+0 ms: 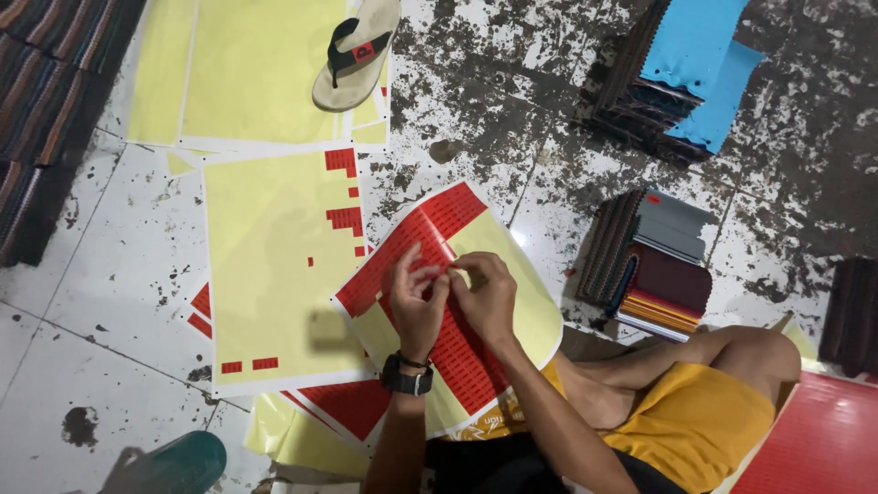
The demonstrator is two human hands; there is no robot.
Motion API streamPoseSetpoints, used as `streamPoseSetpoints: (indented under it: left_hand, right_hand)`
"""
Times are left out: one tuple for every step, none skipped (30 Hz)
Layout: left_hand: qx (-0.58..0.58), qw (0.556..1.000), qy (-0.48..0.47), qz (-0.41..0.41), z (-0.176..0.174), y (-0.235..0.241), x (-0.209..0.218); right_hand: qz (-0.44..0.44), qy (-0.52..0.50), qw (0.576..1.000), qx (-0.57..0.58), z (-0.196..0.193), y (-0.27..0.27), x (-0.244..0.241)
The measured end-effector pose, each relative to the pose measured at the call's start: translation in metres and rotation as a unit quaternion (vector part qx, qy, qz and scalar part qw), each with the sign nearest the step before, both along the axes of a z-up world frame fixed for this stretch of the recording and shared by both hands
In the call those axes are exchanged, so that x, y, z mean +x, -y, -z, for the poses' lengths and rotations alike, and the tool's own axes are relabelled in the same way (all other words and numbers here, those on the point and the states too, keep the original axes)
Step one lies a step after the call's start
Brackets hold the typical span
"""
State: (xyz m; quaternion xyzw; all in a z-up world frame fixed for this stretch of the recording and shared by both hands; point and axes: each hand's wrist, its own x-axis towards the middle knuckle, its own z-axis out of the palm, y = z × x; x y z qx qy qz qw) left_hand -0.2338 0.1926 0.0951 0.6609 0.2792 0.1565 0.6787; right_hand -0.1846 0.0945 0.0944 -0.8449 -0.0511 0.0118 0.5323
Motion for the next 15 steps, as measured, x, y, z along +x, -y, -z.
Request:
streamPoseSetpoints:
  left_hand:
    - [0.000, 1.000, 0.000, 0.000, -0.001, 0.000, 0.001]
    - [-0.034, 0.999, 0.015, 0.008, -0.002, 0.001, 0.001]
    - [-0.069, 0.997, 0.031, 0.016, -0.004, 0.001, 0.003]
    - [-0.069, 0.997, 0.033, 0.016, 0.001, 0.002, 0.004]
    - [-0.058, 0.998, 0.034, -0.004, 0.006, 0.002, 0.006]
    - [-0.046, 0.998, 0.035, -0.023, 0.010, 0.003, 0.007]
    - [-0.045, 0.998, 0.037, -0.022, 0.009, 0.002, 0.006]
    - [-0.032, 0.998, 0.031, -0.048, 0.008, 0.000, 0.006]
    - [-0.019, 0.997, 0.025, -0.073, 0.007, 0.000, 0.005]
    - [-0.018, 0.997, 0.027, -0.071, 0.021, 0.000, 0.002]
    - [-0.003, 0.996, 0.030, -0.084, 0.034, -0.001, 0.000]
    - [0.012, 0.995, 0.034, -0.096, 0.048, -0.002, -0.002]
    - [0.013, 0.995, 0.035, -0.097, 0.045, -0.002, 0.000]
    - [0.017, 0.994, 0.042, -0.098, 0.043, -0.002, 0.002]
    - [0.021, 0.994, 0.047, -0.098, 0.040, -0.001, 0.002]
  right_hand:
    - [0.000, 0.000, 1.000, 0.000, 0.000, 0.004, -0.001]
    - [-0.013, -0.065, 0.993, 0.094, 0.000, 0.007, -0.001]
    - [-0.027, -0.128, 0.974, 0.187, -0.001, 0.011, -0.001]
    - [-0.028, -0.127, 0.974, 0.186, -0.007, 0.011, 0.002]
    - [-0.027, -0.139, 0.979, 0.148, -0.013, 0.010, 0.004]
    - [-0.025, -0.151, 0.982, 0.111, -0.019, 0.010, 0.006]
    - [-0.025, -0.149, 0.982, 0.112, -0.008, 0.007, 0.009]
    - [-0.039, -0.103, 0.994, 0.018, 0.003, 0.004, 0.012]
    - [-0.052, -0.056, 0.994, -0.076, 0.014, 0.002, 0.014]
    - [-0.051, -0.055, 0.994, -0.075, 0.019, 0.003, 0.014]
    - [-0.064, -0.022, 0.991, -0.117, 0.024, 0.002, 0.014]
    - [-0.077, 0.010, 0.984, -0.158, 0.029, 0.000, 0.014]
    - [-0.078, 0.010, 0.984, -0.157, 0.030, -0.001, 0.011]
    - [-0.064, 0.030, 0.982, -0.175, 0.031, -0.003, 0.008]
    - [-0.050, 0.048, 0.979, -0.194, 0.032, -0.004, 0.004]
